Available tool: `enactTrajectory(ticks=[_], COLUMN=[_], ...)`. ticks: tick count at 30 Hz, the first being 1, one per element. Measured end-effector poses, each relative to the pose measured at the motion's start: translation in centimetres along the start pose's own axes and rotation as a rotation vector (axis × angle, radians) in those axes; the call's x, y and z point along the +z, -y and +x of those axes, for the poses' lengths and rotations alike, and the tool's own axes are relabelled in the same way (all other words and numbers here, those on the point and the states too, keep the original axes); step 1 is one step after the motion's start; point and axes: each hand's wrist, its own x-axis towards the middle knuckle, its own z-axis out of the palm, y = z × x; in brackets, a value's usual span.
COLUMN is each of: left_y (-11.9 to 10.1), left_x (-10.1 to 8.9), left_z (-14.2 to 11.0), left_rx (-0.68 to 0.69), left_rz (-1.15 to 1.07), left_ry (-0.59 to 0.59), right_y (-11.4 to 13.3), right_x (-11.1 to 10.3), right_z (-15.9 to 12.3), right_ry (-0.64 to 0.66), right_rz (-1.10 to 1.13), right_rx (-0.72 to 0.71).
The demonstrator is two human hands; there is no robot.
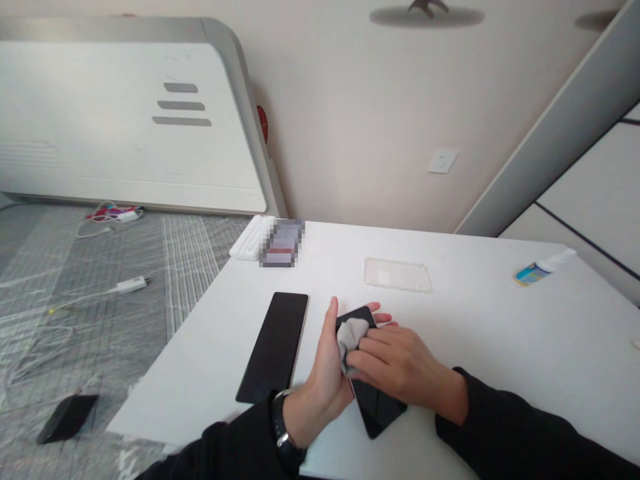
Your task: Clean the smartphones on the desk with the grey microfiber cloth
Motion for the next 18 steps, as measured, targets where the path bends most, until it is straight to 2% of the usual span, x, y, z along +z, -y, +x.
enactTrajectory(ticks=[4, 8, 10, 13, 18], left_y=[-0.1, 0.1, 0.3, 0.3, 0.2], left_x=[0.0, 0.0, -0.1, -0.4, -0.6], left_z=[0.1, 0.2, 0.2, 0.1, 0.0], left_rx=[0.026, -0.009, -0.028, -0.028, -0.055], left_rz=[-0.029, -0.013, -0.016, -0.025, 0.002], left_ry=[-0.007, -0.004, 0.011, 0.029, 0.055], right_y=[0.7, 2.0, 1.3, 0.1, 0.0], right_x=[-0.1, 0.0, -0.2, -0.7, -0.9], right_z=[0.3, 0.0, 0.0, 0.1, 0.0], right_ry=[0.017, 0.083, 0.082, 0.047, 0.077], right_rz=[-0.043, 0.010, -0.046, -0.128, -0.091], right_rx=[-0.038, -0.264, -0.241, -0.113, -0.239])
